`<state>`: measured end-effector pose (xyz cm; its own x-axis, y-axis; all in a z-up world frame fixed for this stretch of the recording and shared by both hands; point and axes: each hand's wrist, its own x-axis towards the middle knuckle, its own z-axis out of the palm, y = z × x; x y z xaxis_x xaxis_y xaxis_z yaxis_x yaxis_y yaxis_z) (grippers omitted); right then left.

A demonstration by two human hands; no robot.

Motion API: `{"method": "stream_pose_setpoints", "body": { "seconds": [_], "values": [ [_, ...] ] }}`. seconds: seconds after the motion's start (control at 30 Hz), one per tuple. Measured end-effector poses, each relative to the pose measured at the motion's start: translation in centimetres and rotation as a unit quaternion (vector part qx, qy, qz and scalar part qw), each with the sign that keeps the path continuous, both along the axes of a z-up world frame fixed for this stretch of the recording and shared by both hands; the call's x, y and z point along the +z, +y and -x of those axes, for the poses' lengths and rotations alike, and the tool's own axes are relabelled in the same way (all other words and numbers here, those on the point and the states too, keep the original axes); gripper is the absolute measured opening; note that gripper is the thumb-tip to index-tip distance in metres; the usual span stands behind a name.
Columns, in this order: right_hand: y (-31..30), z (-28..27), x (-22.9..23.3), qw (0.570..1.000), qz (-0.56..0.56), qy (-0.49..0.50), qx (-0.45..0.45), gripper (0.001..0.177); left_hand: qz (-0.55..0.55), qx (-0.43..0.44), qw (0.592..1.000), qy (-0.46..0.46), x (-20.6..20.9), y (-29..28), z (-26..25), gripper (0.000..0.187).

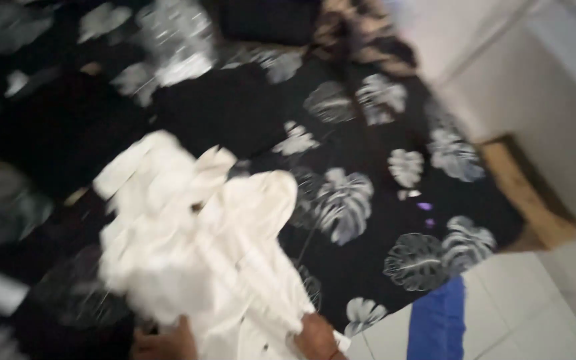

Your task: Buttoning a white long-sleeve shirt and hanging it on a hanger inside a wardrobe.

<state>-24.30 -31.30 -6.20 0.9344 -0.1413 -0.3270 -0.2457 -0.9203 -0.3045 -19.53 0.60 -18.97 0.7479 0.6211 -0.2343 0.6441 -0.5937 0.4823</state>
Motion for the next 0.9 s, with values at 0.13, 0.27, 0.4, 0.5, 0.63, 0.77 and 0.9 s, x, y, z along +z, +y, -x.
{"method": "stream_pose_setpoints", "body": {
  "seconds": [0.13,0.27,0.4,0.5,0.63,0.77,0.9],
  "values": [
    [-0.7,-1.4,1.3,0.996,-0.045,0.078,-0.028,0.040,-0.085,0.084,0.991,0.054,5.0,-2.4,2.2,0.098],
    [1.5,-1.9,4.2,0.996,-0.072,0.053,-0.029,0.042,-0.043,0.092,0.986,0.133,11.3,-3.8,4.9,0.081],
    [4.6,-2.2,11.6,0.988,-0.113,0.064,-0.089,0.057,0.066,0.073,0.987,0.129,4.8,-1.3,8.3,0.037],
    [3.2,-2.1,11.8,0.984,-0.126,0.086,-0.091,0.060,0.305,0.096,0.947,-0.026,0.3,3.9,10.6,0.043],
    [-2.5,-5.0,12.4,0.932,-0.320,0.018,-0.169,0.036,0.457,0.162,0.875,0.010,9.5,11.0,10.9,0.041],
    [-3.2,-7.3,19.7,0.815,-0.492,0.010,-0.304,0.044,0.658,0.236,0.710,-0.085,18.8,12.1,8.2,0.036],
    [-2.1,-3.9,16.2,0.864,-0.435,0.085,-0.239,0.047,0.675,0.294,0.677,0.001,17.6,8.0,9.3,0.039]
  ]
}}
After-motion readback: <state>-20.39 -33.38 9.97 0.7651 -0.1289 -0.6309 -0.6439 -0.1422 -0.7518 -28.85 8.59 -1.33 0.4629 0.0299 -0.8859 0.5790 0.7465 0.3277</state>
